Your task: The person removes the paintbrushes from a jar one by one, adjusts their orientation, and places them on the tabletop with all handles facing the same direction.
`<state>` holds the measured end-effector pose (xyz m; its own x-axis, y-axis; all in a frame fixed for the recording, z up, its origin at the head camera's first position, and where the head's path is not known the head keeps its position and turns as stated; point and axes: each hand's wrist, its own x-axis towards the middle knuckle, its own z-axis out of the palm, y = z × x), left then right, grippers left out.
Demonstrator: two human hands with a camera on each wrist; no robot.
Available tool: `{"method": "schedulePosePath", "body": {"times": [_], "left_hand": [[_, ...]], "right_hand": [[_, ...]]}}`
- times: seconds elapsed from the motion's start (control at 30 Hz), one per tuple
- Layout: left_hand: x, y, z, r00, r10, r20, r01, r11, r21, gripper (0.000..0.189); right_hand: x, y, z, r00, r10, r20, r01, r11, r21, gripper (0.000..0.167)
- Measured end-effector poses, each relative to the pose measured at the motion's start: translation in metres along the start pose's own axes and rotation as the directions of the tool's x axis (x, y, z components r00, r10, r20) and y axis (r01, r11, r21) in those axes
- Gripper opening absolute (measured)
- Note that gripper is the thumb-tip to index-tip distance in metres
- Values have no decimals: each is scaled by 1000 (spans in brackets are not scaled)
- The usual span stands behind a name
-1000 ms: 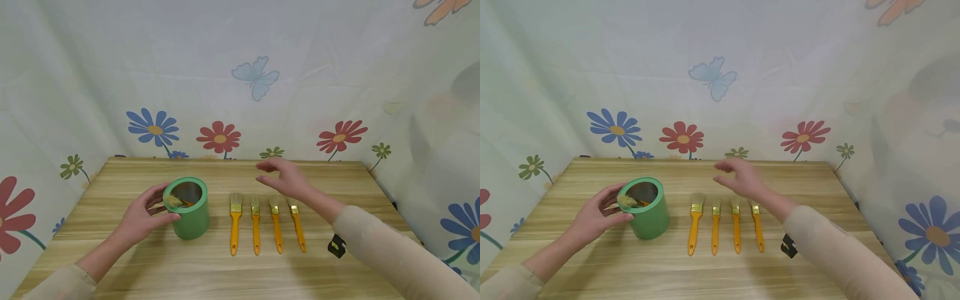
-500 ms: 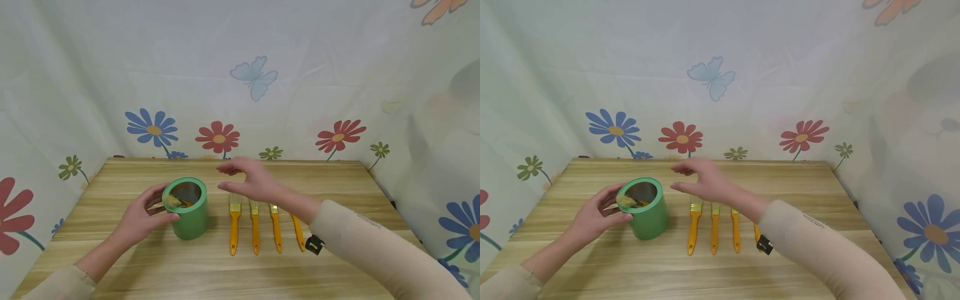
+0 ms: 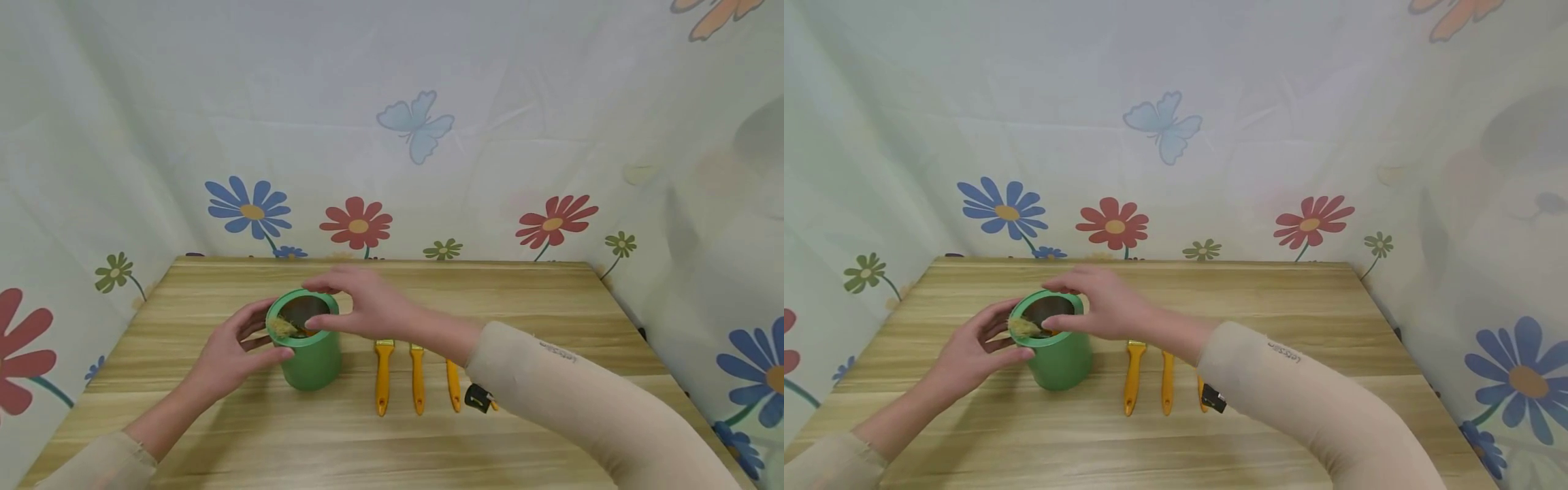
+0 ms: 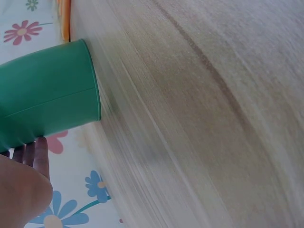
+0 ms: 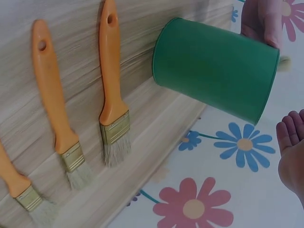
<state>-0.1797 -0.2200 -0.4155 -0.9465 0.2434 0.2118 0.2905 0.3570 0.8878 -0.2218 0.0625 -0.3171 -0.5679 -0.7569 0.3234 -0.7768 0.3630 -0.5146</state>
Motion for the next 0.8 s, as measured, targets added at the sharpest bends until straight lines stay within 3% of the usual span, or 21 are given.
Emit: {"method": "schedulePosePath", "body": {"times": [0.4,0.8], "left_hand": [[0,-2,-1,1000,9,1,-8,1000,-3,79],[-1,-2,-1,999,34,1,-34,999,-15,79]], "right_hand": [[16,-5,19,997,-40,63,43,998,-44,57],[28,-1,33,995,-50,88,53,998,-37,43]]}}
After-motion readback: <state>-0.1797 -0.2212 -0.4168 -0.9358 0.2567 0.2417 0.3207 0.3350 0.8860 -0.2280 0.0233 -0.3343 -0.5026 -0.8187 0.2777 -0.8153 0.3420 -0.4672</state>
